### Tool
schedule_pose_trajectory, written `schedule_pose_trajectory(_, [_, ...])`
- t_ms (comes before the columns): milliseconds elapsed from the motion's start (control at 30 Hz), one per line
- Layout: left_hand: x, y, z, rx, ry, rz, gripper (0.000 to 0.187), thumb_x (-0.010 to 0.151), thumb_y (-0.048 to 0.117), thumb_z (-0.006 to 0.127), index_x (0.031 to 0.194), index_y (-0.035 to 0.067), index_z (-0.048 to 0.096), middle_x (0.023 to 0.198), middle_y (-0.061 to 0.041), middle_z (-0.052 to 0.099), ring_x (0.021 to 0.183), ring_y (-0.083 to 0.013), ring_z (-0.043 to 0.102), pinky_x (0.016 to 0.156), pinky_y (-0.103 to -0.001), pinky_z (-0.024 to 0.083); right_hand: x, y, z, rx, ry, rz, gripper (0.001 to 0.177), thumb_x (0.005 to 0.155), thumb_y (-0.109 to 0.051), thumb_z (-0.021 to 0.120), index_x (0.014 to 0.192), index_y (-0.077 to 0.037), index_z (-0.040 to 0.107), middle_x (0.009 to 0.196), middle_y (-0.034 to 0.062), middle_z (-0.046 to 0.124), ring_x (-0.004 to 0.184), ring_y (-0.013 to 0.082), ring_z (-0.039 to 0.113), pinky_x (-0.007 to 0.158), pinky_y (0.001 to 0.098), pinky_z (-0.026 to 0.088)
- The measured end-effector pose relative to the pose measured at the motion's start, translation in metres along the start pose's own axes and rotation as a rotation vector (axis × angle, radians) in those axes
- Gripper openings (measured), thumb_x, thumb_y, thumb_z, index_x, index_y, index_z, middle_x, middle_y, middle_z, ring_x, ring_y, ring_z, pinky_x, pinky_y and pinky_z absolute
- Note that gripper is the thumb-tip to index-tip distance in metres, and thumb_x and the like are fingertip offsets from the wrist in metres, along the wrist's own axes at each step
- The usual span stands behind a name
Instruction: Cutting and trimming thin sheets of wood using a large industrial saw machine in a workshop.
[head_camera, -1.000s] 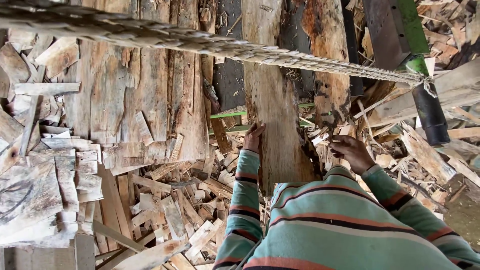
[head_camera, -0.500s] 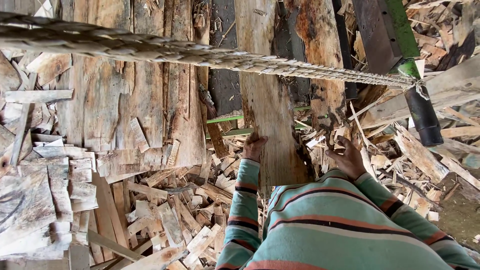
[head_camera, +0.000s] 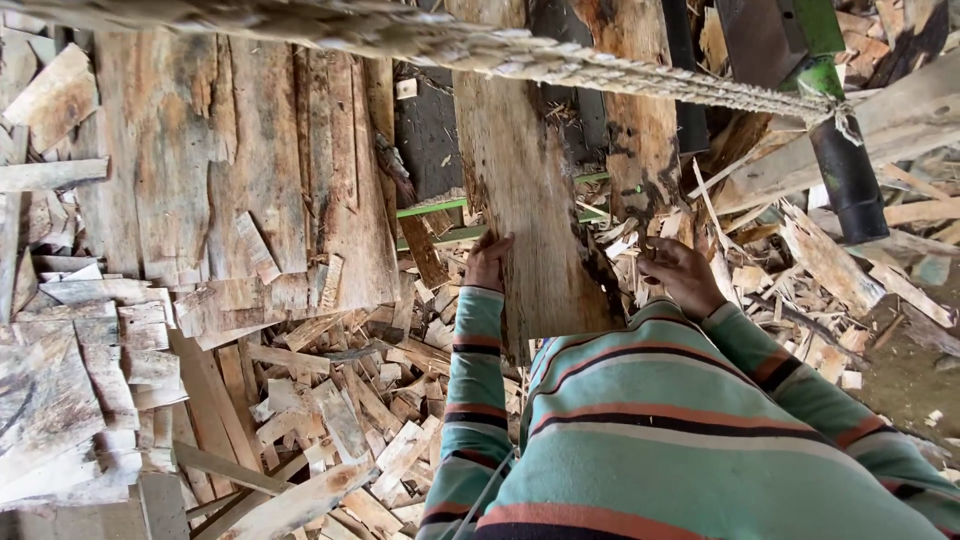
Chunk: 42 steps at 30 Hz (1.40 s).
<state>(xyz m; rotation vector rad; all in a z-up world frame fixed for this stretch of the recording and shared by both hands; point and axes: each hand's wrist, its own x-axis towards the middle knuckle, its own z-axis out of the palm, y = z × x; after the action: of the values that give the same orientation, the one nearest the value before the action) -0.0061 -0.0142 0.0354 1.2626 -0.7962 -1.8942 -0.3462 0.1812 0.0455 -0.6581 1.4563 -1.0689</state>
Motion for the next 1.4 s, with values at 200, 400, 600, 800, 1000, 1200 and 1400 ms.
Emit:
schedule_pose_trajectory(200, [-0.010, 0.019, 0.011, -0.001, -0.082, -0.026, 0.065, 0.093, 0.034, 0.074, 0.139, -0.010, 0.060, 0.127, -0.013, 0.068, 0.112, -0.0225, 0.065, 0.097, -0.033, 0.054, -0.019, -0.034, 0.012, -0.321, 0.164, -0.192, 0.063, 0.093, -0.021, 0.077, 0.145, 0.004, 0.050, 0.130, 0.0175, 0.065, 0.113, 0.0243, 0.067, 0.093, 0.0352, 0.056])
schedule_pose_trajectory(400, [-0.022, 0.066, 0.049, -0.041, -0.056, -0.034, 0.076, 0.095, 0.055, 0.061, 0.142, -0.005, 0.056, 0.130, -0.013, 0.068, 0.117, -0.0236, 0.065, 0.100, -0.036, 0.054, -0.020, -0.055, 0.039, -0.572, 0.146, -0.214, 0.048, 0.096, -0.029, 0.074, 0.135, -0.004, 0.063, 0.131, 0.0156, 0.069, 0.109, 0.0244, 0.072, 0.095, 0.0368, 0.059])
schedule_pose_trajectory(600, [0.030, 0.032, 0.018, -0.150, -0.053, 0.044, 0.060, 0.095, 0.047, 0.067, 0.133, 0.001, 0.064, 0.127, -0.012, 0.067, 0.117, -0.0244, 0.062, 0.099, -0.039, 0.052, -0.011, -0.039, 0.045, -0.334, -0.235, -0.040, 0.050, 0.093, -0.029, 0.073, 0.134, -0.003, 0.061, 0.125, 0.0113, 0.071, 0.113, 0.0214, 0.067, 0.096, 0.0349, 0.054])
schedule_pose_trajectory(800, [-0.007, 0.026, 0.006, 0.200, -0.185, 0.138, 0.036, 0.097, 0.026, 0.073, 0.120, -0.002, 0.072, 0.111, -0.013, 0.070, 0.104, -0.0227, 0.065, 0.095, -0.034, 0.054, -0.017, -0.045, 0.037, -0.167, -0.232, -0.037, 0.037, 0.091, -0.023, 0.075, 0.122, -0.003, 0.068, 0.113, 0.0074, 0.073, 0.101, 0.0185, 0.066, 0.093, 0.0333, 0.053])
schedule_pose_trajectory(1000, [-0.083, 0.018, -0.004, 0.370, -0.315, -0.134, 0.034, 0.092, 0.017, 0.076, 0.123, 0.005, 0.068, 0.096, -0.016, 0.068, 0.080, -0.0264, 0.066, 0.067, -0.039, 0.059, -0.014, -0.040, 0.028, -0.244, -0.158, -0.077, 0.035, 0.092, -0.021, 0.076, 0.118, 0.001, 0.066, 0.106, 0.0080, 0.072, 0.097, 0.0184, 0.066, 0.088, 0.0321, 0.053])
schedule_pose_trajectory(1200, [-0.102, -0.056, -0.068, 0.700, -0.726, 0.167, 0.029, 0.088, 0.007, 0.077, 0.112, -0.002, 0.064, 0.114, -0.015, 0.063, 0.098, -0.0245, 0.069, 0.083, -0.036, 0.063, -0.011, -0.030, 0.027, -0.299, -0.111, -0.147, 0.041, 0.091, -0.020, 0.077, 0.122, 0.004, 0.063, 0.109, 0.0101, 0.071, 0.098, 0.0183, 0.066, 0.088, 0.0305, 0.053])
schedule_pose_trajectory(1400, [-0.121, -0.055, -0.049, 0.321, -0.302, -0.390, 0.040, 0.083, 0.015, 0.079, 0.116, -0.003, 0.066, 0.094, -0.010, 0.073, 0.079, -0.0216, 0.074, 0.072, -0.041, 0.066, 0.002, -0.016, 0.028, -0.134, -0.116, -0.117, 0.046, 0.093, -0.019, 0.076, 0.128, 0.004, 0.058, 0.112, 0.0076, 0.068, 0.101, 0.0158, 0.064, 0.090, 0.0286, 0.052])
